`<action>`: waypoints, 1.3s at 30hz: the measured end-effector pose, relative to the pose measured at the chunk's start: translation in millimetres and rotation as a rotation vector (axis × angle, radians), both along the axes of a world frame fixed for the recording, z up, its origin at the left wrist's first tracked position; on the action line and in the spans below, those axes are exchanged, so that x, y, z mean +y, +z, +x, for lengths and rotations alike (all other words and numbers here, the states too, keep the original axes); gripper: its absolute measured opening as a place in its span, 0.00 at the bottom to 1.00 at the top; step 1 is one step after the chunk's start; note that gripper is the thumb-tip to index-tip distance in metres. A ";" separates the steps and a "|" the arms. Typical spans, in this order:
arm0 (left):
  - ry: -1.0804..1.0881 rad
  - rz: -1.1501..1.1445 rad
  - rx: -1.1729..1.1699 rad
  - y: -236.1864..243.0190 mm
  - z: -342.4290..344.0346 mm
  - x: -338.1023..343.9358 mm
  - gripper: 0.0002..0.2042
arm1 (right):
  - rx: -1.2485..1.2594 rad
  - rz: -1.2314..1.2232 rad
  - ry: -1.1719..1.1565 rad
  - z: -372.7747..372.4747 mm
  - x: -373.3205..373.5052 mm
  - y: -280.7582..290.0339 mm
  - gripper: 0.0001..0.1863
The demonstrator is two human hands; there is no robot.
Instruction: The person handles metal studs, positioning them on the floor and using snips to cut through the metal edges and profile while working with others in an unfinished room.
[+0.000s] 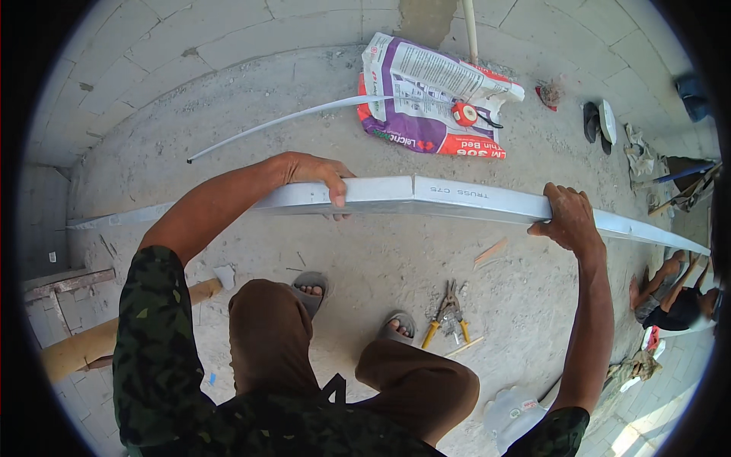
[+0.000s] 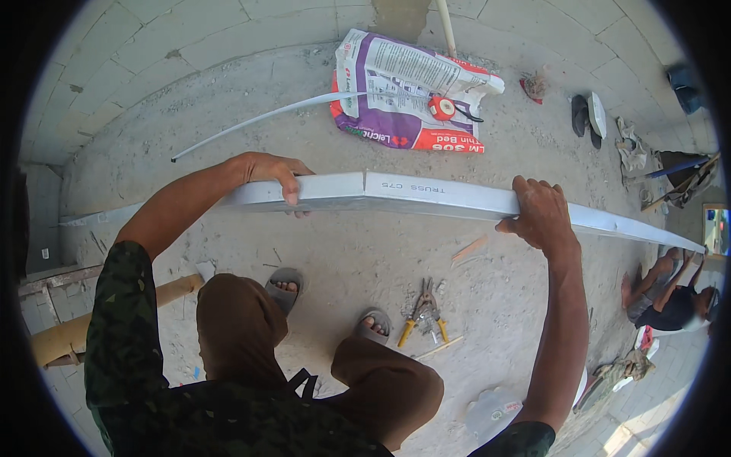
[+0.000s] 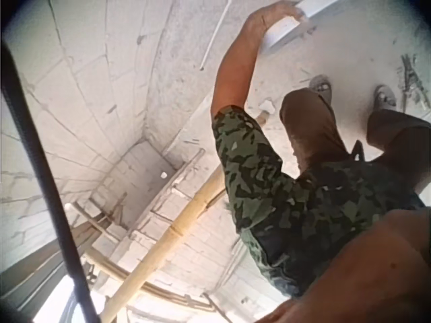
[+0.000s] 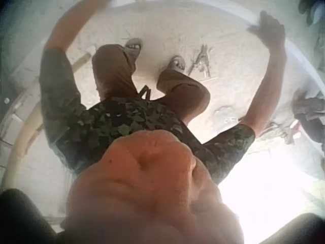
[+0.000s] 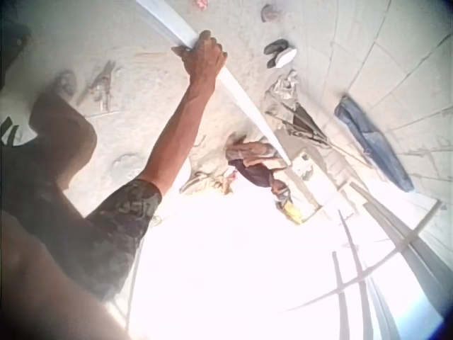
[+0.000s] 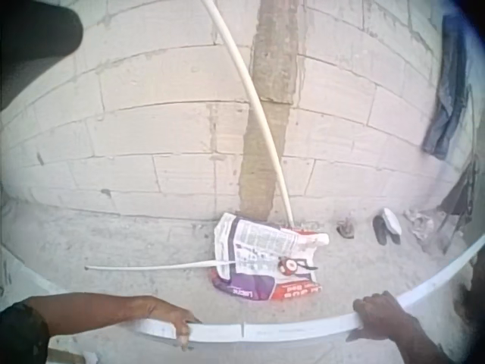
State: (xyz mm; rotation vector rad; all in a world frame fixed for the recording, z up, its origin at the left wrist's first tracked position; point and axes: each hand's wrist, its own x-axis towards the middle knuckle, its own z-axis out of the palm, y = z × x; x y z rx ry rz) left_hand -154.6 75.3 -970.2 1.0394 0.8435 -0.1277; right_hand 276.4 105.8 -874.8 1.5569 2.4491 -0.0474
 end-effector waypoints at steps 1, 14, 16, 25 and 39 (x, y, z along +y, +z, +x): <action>0.046 -0.026 0.027 -4.3 0.0 3.9 0.40 | -0.010 -0.077 -0.027 0.5 5.1 -3.2 0.28; -0.052 0.523 0.320 -148.6 -0.9 -29.8 0.38 | -0.012 -0.627 -0.187 5.2 23.4 -153.4 0.37; -0.033 0.511 0.332 -166.7 3.9 -42.7 0.39 | -0.031 -0.696 -0.219 10.3 19.2 -179.8 0.36; -0.270 1.274 0.426 -237.3 29.9 -143.3 0.41 | 0.074 -0.686 -0.291 25.0 0.7 -233.6 0.38; -0.258 1.366 0.477 -269.8 28.3 -130.4 0.46 | 0.140 0.365 -0.050 30.1 -113.6 -236.1 0.23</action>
